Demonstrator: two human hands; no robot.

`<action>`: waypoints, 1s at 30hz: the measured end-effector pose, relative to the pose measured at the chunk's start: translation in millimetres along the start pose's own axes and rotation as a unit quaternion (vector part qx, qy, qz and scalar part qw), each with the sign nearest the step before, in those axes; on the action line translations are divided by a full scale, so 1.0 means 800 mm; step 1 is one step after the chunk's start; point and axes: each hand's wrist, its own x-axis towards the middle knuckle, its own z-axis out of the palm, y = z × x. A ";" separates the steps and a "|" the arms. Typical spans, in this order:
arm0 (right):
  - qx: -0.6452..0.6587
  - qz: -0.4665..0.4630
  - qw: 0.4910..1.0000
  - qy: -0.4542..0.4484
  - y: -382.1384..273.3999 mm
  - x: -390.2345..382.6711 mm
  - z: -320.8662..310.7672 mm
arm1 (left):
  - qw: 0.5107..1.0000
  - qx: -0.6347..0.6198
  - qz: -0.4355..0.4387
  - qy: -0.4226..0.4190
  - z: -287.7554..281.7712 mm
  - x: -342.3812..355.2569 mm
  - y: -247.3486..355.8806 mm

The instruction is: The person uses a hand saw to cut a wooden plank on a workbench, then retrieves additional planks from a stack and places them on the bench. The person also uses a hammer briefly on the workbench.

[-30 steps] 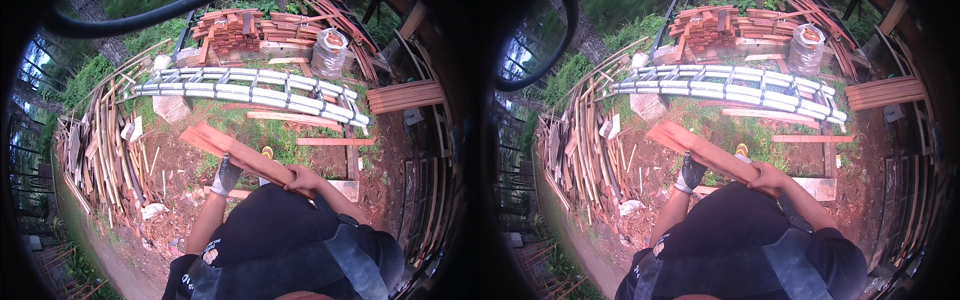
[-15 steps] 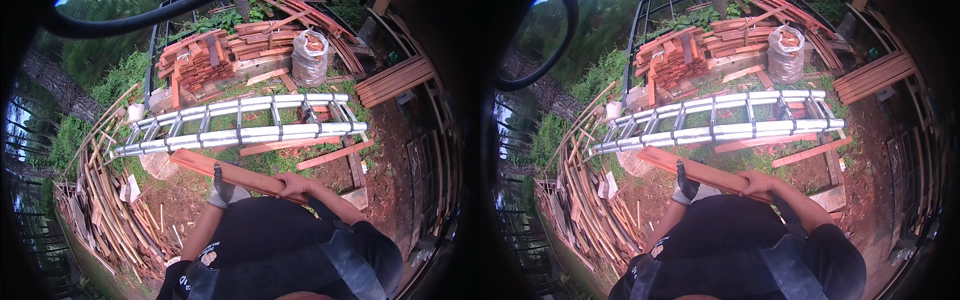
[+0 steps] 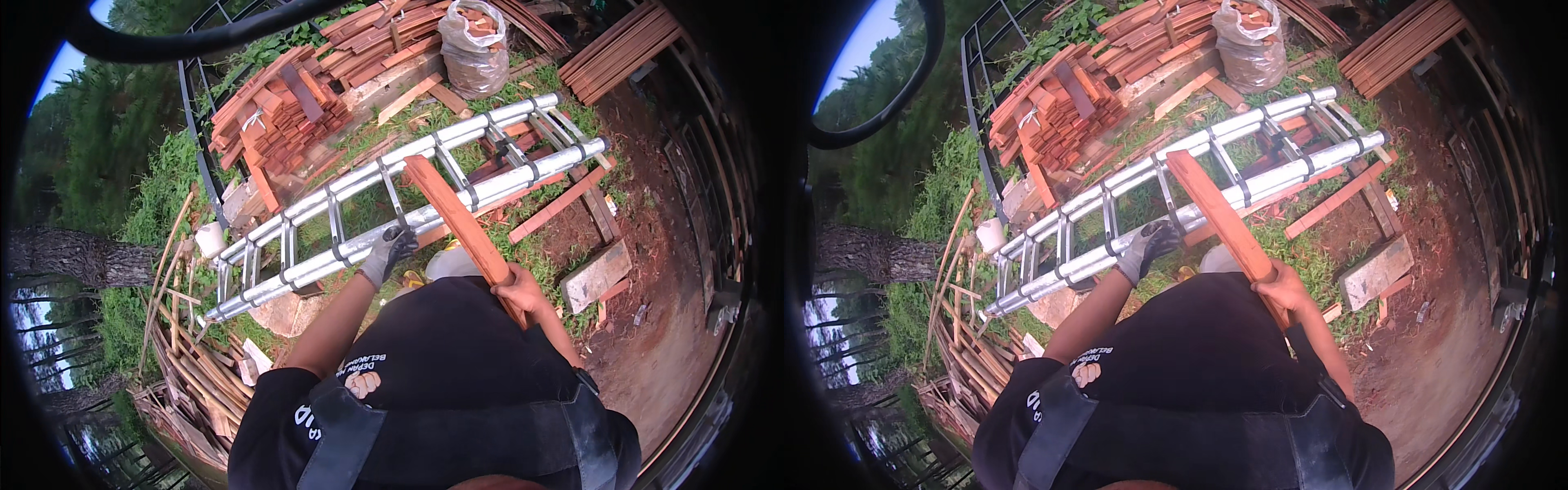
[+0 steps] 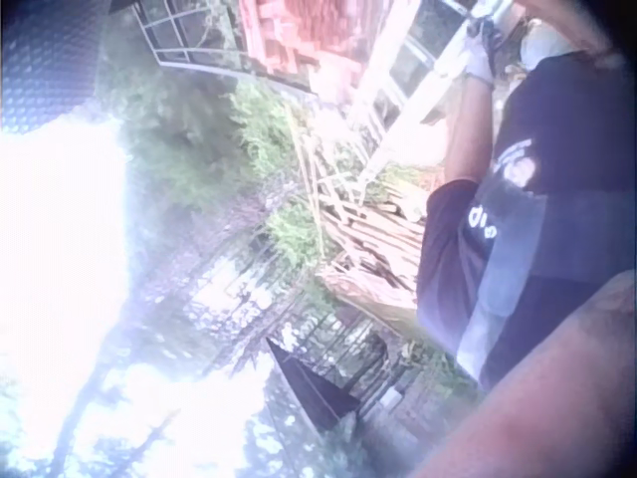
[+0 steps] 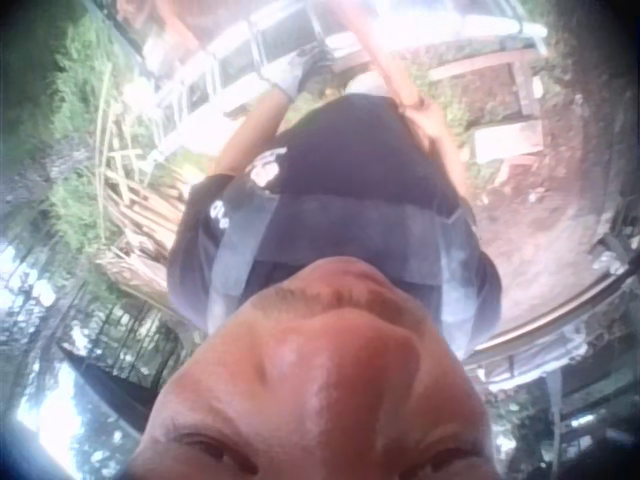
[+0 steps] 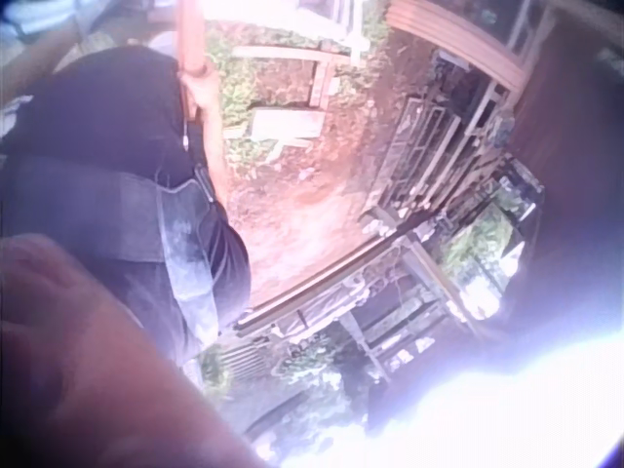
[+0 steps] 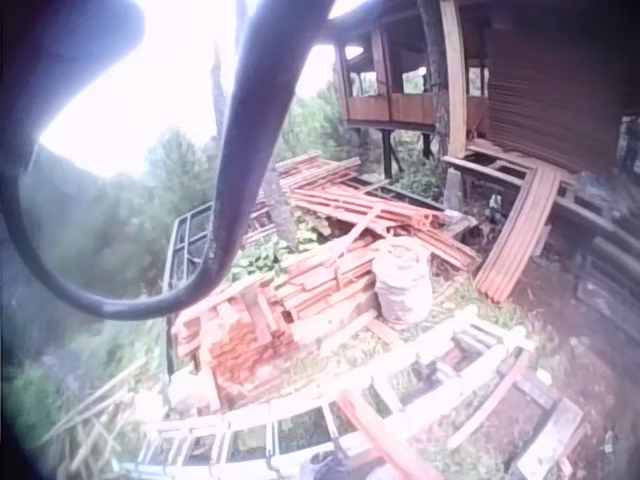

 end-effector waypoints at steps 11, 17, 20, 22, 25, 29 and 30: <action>0.020 0.135 0.965 0.224 0.126 0.050 -0.068 | 0.901 0.219 0.002 0.374 -0.304 0.090 -0.008; 0.096 0.149 0.950 0.256 0.099 0.077 -0.062 | 0.809 0.456 -0.053 0.366 -0.325 0.124 0.025; 0.174 0.111 0.947 0.246 0.094 0.092 -0.054 | 0.775 0.532 -0.034 0.339 -0.252 0.150 0.097; 0.203 0.091 0.941 0.253 0.058 0.098 -0.047 | 0.798 0.516 -0.036 0.310 -0.181 0.180 0.163; 0.212 0.074 0.948 0.225 0.029 0.144 -0.043 | 0.789 0.551 -0.017 0.271 -0.206 0.280 0.221; 0.244 0.040 0.944 0.219 -0.045 0.236 -0.057 | 0.768 0.599 0.040 0.224 -0.159 0.423 0.324; 0.248 0.046 0.946 0.203 -0.067 0.267 -0.058 | 0.772 0.602 0.074 0.191 -0.193 0.479 0.326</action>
